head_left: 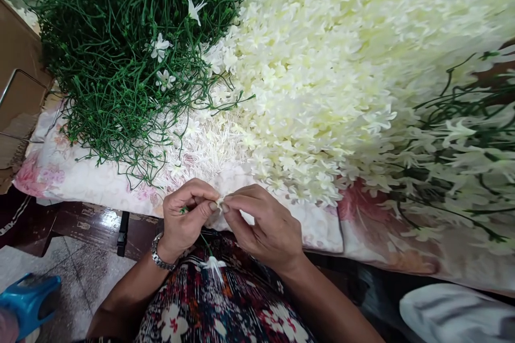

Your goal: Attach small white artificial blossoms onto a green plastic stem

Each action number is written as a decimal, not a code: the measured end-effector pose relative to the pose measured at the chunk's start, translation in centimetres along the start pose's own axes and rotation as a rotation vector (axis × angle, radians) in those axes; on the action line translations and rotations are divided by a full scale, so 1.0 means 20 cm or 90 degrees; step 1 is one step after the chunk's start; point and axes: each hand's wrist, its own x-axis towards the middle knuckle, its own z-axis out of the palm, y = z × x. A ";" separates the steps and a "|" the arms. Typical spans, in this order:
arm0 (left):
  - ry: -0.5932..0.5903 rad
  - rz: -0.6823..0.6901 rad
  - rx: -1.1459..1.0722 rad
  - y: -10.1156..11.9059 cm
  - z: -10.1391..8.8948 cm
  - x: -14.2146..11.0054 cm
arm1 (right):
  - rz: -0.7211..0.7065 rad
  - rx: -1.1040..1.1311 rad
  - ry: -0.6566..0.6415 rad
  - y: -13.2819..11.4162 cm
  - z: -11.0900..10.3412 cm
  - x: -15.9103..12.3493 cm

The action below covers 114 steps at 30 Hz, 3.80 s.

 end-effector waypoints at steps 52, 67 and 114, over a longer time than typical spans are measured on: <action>-0.004 -0.070 0.100 0.01 0.04 -0.01 | 0.117 0.050 -0.045 0.04 -0.05 -0.02; -0.187 -0.025 0.314 0.07 0.08 0.00 | 0.064 0.087 -0.093 -0.03 -0.14 0.04; -0.132 0.076 0.372 -0.02 0.04 0.00 | 0.166 0.007 -0.132 0.11 -0.08 -0.09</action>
